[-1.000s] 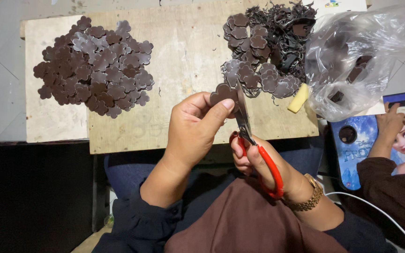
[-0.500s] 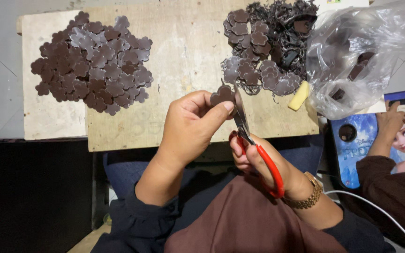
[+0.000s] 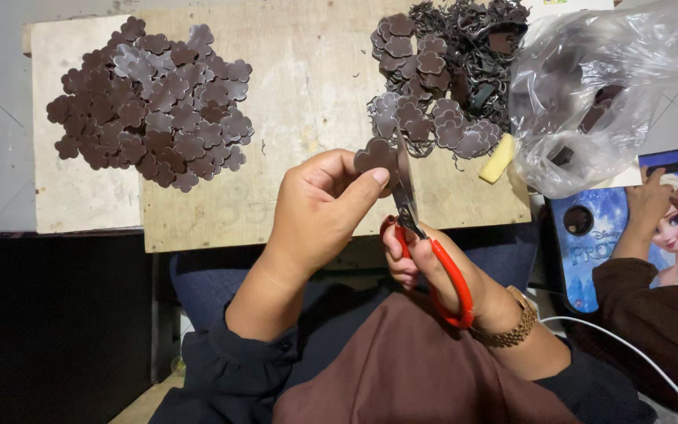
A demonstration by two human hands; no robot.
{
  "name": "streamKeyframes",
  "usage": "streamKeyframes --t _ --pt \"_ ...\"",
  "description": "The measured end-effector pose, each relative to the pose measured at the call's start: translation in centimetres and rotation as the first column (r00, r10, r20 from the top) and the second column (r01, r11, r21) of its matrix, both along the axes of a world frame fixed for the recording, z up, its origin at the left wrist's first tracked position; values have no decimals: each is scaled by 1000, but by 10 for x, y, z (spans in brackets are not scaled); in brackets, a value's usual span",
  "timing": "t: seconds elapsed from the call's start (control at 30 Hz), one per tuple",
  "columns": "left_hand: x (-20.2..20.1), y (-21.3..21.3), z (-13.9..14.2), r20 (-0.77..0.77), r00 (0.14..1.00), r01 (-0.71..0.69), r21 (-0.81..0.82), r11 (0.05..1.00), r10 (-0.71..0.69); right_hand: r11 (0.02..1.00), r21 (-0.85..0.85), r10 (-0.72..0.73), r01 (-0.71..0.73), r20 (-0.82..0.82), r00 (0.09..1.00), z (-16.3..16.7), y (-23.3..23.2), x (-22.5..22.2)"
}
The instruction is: The person uses red-handled scissors to trim the edges of small, dark brown, flower-shaped pieces. They pick up each piece, trim it, and place it on a pile on the wooden table.
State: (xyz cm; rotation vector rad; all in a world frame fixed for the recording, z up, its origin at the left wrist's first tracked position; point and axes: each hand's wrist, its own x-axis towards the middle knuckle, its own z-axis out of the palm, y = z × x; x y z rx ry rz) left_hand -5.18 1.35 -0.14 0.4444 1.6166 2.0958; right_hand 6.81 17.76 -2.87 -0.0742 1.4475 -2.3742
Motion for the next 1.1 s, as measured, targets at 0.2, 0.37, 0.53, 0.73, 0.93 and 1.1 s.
streamKeyframes --t 0.2,0.37,0.53,0.73,0.93,1.1 --pt "0 -4 4 -110 994 -10 -192 981 -11 996 86 12 -3 -102 995 3 -2 -2" --pt "0 -4 4 -81 997 -6 -142 990 -6 1000 23 8 -7 -54 998 -3 0 -2" --pt "-1 -4 3 6 1000 22 -56 998 -22 1000 -26 18 -18 -15 1000 -6 1 -1" --pt "-3 -4 3 -6 1000 8 -61 998 -8 999 -18 37 -38 -19 999 -4 4 -1" --pt "-4 -4 3 26 999 20 22 1000 -20 999 -23 32 -33 -29 999 -5 3 -2" --pt "-4 -3 3 38 999 24 22 999 -25 999 -36 28 -28 -10 1000 -4 3 -2"
